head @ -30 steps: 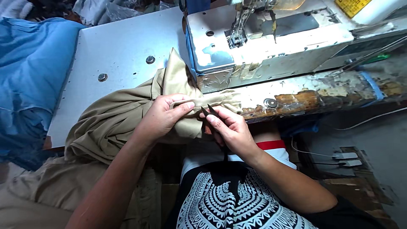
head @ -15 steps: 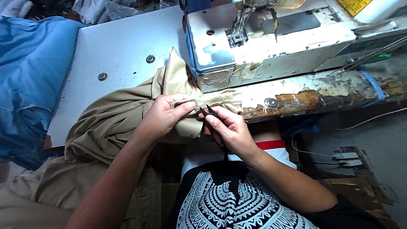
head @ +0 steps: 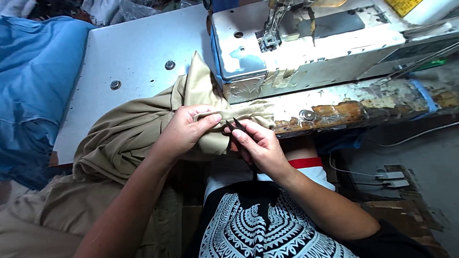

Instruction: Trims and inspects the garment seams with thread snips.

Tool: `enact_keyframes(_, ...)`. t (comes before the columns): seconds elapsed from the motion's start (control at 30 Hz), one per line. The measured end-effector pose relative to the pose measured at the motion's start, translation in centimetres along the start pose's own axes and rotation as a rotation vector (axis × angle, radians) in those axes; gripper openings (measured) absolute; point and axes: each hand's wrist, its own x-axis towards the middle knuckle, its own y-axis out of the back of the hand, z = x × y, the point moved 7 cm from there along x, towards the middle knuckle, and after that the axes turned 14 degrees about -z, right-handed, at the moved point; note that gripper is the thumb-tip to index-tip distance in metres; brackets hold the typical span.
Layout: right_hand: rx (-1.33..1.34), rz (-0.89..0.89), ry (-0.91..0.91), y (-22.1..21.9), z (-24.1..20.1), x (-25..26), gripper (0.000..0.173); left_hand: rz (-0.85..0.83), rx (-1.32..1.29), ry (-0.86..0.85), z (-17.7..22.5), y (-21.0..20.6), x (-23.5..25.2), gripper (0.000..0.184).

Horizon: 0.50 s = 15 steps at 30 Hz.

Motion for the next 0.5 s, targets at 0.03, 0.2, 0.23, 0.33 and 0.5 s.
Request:
enact_keyframes(0.03, 0.000, 0.003, -0.003, 0.00, 0.03, -0.01, 0.021, -0.002, -0.006, 0.003, -0.02, 0.00, -0.01, 0.014)
enact_keyframes(0.2, 0.018, 0.008, -0.003, 0.00, 0.00, -0.01, 0.021, -0.013, 0.007, 0.015, -0.01, -0.28, 0.01, 0.014)
enact_keyframes(0.23, 0.020, 0.007, 0.002, -0.01, -0.02, 0.02, 0.020, -0.020, 0.011, 0.012, -0.08, -0.40, 0.06, 0.014)
enact_keyframes(0.33, 0.025, 0.007, 0.019, -0.07, 0.03, 0.09, 0.018, -0.039, 0.019, -0.008, -0.22, -0.80, 0.18, 0.015)
enact_keyframes(0.5, 0.019, 0.006, 0.018, -0.19, 0.21, 0.24, 0.017, -0.045, 0.110, -0.010, -0.52, -0.99, 0.25, 0.014)
